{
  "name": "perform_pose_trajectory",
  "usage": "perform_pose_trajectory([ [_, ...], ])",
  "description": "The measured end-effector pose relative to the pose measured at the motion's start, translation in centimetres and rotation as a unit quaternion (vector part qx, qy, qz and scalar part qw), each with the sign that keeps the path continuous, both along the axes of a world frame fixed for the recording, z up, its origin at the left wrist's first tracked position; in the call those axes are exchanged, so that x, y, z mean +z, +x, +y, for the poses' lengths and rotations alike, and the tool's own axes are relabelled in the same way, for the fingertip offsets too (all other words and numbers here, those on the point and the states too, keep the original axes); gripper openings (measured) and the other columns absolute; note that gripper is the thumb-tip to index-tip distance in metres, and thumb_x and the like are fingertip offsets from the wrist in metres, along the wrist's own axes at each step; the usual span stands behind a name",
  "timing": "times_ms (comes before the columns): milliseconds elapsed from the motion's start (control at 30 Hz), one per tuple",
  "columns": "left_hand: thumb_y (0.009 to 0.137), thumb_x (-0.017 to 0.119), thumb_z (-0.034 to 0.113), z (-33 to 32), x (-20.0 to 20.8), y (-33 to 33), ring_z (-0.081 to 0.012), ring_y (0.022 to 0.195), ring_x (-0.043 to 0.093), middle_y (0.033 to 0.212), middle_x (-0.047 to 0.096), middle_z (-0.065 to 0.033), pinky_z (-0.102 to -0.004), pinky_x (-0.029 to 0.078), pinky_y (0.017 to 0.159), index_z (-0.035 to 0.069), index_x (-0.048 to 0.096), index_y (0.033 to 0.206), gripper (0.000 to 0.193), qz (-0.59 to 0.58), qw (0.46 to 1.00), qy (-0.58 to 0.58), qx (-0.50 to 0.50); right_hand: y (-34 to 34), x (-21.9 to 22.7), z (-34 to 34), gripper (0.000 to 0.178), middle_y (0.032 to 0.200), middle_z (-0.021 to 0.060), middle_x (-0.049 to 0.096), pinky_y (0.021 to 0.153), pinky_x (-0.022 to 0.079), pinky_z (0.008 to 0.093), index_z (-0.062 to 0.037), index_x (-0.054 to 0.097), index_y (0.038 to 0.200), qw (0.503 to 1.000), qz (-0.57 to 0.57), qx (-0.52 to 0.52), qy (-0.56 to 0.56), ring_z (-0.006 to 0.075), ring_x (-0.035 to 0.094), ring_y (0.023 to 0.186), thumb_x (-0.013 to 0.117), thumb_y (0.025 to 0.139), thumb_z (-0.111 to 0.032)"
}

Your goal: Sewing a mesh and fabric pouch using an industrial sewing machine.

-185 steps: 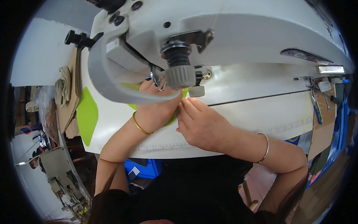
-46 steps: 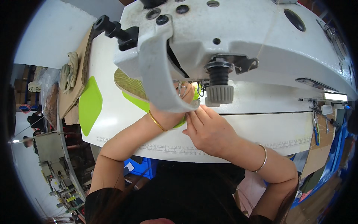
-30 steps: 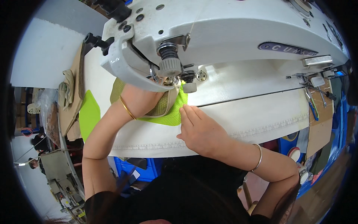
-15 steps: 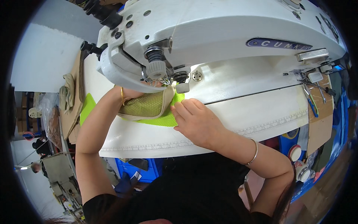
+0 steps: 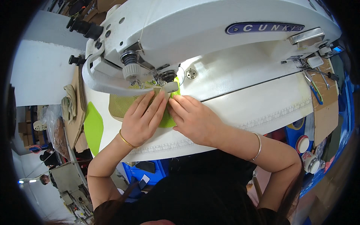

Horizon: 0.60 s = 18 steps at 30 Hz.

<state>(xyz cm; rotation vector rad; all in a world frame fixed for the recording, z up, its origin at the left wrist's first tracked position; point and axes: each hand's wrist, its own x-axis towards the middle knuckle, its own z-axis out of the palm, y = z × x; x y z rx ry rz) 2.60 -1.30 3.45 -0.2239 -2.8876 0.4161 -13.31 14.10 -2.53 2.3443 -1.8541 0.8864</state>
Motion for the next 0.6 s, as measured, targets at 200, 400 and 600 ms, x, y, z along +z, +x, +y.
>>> perform_pose_trajectory([
  [200, 0.076, 0.062, 0.012, -0.4, -0.7, 0.0, -0.0303, 0.106, 0.065, 0.117, 0.067, -0.0168, -0.0419, 0.056, 0.092, -0.005, 0.071, 0.111, 0.040, 0.058, 0.997, -0.044, -0.033, 0.0, -0.2, 0.0, 0.056, 0.128, 0.0208, 0.061, 0.111, 0.041, 0.0425, 0.0104, 0.066, 0.119, 1.000, 0.008, -0.001, -0.010, 0.0327, 0.051, 0.128, 0.073, 0.080, -0.029],
  [400, 0.074, 0.069, 0.010, -2.1, 0.3, -1.1, -0.0284, 0.088, 0.068, 0.100, 0.070, -0.0127, -0.0373, 0.054, 0.076, -0.001, 0.071, 0.100, 0.028, 0.087, 0.993, 0.032, -0.067, 0.0, -0.1, 0.1, 0.056, 0.128, 0.0200, 0.062, 0.112, 0.041, 0.0416, 0.0101, 0.066, 0.120, 0.999, 0.034, 0.002, 0.000, 0.0329, 0.051, 0.128, 0.071, 0.084, -0.032],
  [600, 0.080, 0.078, 0.018, -1.3, -0.4, -2.2, -0.0238, 0.074, 0.061, 0.086, 0.063, -0.0035, -0.0394, 0.044, 0.067, 0.006, 0.068, 0.097, 0.024, 0.070, 0.992, 0.104, -0.009, -0.1, -0.4, 0.3, 0.052, 0.131, 0.0218, 0.062, 0.113, 0.039, 0.0429, 0.0100, 0.066, 0.121, 0.998, 0.060, 0.011, 0.012, 0.0334, 0.052, 0.130, 0.067, 0.089, -0.032],
])
